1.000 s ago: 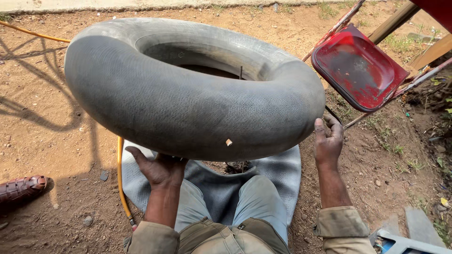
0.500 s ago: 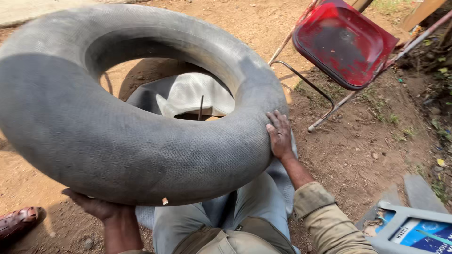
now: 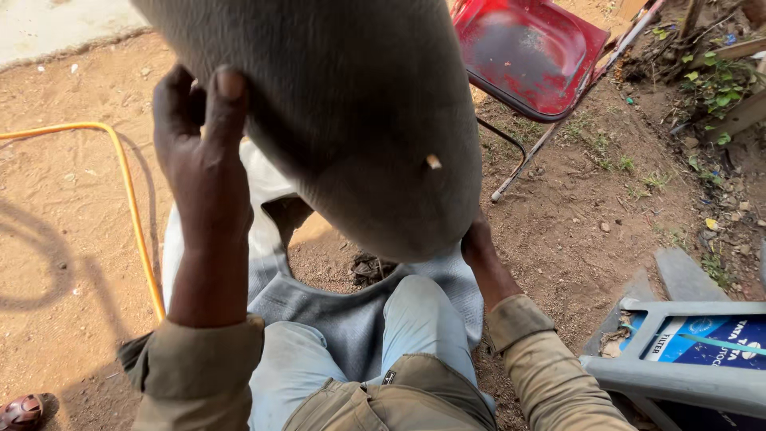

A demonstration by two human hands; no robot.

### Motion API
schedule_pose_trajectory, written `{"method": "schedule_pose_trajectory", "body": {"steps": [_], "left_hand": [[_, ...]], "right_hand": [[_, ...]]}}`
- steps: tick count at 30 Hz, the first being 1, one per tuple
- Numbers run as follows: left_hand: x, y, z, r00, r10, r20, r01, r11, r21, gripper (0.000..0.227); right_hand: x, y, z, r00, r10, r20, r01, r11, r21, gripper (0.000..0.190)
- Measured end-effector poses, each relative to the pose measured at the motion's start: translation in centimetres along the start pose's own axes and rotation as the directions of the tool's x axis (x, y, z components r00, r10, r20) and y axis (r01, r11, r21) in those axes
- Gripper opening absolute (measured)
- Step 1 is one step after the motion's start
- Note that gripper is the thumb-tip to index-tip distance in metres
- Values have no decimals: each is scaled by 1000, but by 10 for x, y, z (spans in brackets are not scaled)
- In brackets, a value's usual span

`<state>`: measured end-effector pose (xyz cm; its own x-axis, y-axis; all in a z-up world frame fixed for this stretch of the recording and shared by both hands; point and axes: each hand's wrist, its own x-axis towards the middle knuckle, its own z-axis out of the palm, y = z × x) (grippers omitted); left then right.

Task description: The person inflates a tire tube, searches for a leak by hand, and then washes a piece of rubber using a hose.

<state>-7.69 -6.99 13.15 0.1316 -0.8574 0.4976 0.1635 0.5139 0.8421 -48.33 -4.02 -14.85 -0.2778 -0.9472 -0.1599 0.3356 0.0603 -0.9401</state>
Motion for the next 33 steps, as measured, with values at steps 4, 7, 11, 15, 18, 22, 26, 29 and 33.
{"method": "schedule_pose_trajectory", "body": {"steps": [4, 7, 11, 15, 18, 22, 26, 29, 33], "left_hand": [[43, -2, 48, 983, 114, 147, -128, 988, 92, 86], [46, -27, 78, 951, -7, 308, -11, 998, 58, 115], [26, -96, 101, 859, -191, 475, 245, 968, -54, 116], [8, -164, 96, 777, -434, 456, 453, 888, 73, 105], [10, -191, 92, 780, -459, 424, 467, 879, 93, 104], [43, -196, 107, 827, -354, 437, 358, 931, 77, 109], [86, -189, 134, 868, -200, 454, 101, 967, 234, 115], [108, -183, 157, 877, -97, 471, -31, 966, 257, 117], [118, -181, 179, 839, 43, 543, -161, 972, 171, 111]], "right_hand": [[3, 7, -7, 998, -53, -39, 53, 998, 20, 64], [-3, 0, 2, 988, -149, -33, 148, 988, -39, 73], [-16, -28, 26, 905, -404, 137, 420, 898, -129, 98], [-26, -70, 59, 885, -423, 193, 465, 811, -355, 124], [-29, -96, 91, 866, -460, 195, 498, 762, -414, 124], [-5, -129, 117, 837, -533, 123, 538, 762, -359, 123], [44, -165, 106, 769, -638, 40, 631, 747, -209, 114], [77, -192, 84, 725, -686, -55, 669, 722, -178, 111], [112, -217, 54, 740, -665, -101, 658, 746, -101, 103]]}}
